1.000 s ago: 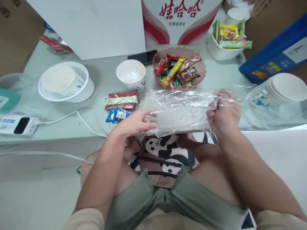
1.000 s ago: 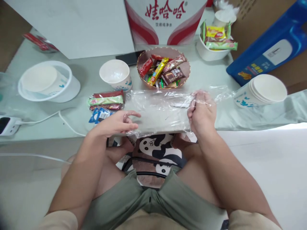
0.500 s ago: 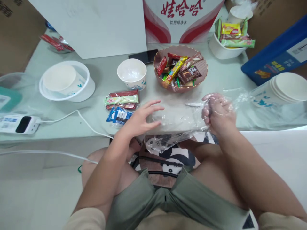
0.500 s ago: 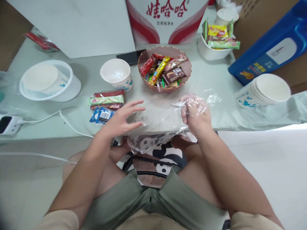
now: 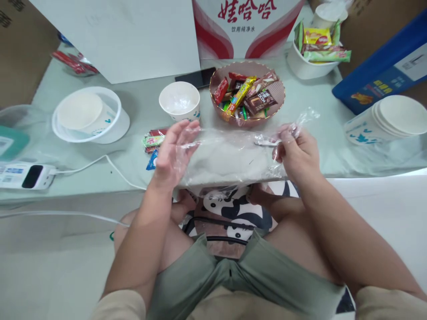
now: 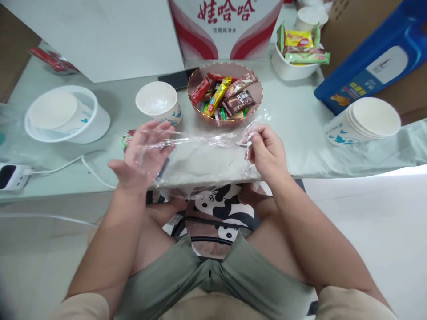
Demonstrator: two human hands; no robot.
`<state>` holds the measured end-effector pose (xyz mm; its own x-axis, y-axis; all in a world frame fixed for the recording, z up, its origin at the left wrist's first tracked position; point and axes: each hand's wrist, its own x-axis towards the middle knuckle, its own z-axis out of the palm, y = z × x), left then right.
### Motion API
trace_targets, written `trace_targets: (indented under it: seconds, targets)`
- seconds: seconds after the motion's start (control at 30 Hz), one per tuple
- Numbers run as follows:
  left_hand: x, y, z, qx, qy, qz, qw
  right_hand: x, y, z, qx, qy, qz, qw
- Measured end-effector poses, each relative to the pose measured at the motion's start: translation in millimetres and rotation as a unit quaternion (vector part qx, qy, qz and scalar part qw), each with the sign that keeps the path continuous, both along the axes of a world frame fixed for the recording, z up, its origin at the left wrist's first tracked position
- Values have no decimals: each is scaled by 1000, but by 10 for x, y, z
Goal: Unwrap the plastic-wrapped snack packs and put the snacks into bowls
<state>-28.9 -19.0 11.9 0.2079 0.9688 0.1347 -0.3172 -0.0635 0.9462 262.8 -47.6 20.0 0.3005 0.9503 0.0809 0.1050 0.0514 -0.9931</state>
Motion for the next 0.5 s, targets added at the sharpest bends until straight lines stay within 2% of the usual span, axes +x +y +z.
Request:
trace_targets:
  seconds: [0.07,0.13,0.23,0.3,0.37,0.43,0.47,0.5]
  targets:
    - [-46,5,-55,-37,55,-96,993,0,20,0,32,21,-34,999]
    - [-43,-3,-92,-69,144,-156,975,4,39,13,56,40,-67,995]
    - [37,-22,-95,-86,234,-162,955,17,50,41,74,54,-96,991]
    - [101,-20,-84,-63,258,-121,957,30,41,54,75,60,-96,991]
    - [139,-2,-75,-13,251,-25,967,47,27,61,78,61,-94,991]
    - [135,22,-65,47,196,116,973,63,19,64,86,52,-99,990]
    - [119,32,-58,65,153,169,971,68,19,65,91,47,-105,989]
    - [96,40,-51,69,108,194,973,71,23,66,93,44,-113,988]
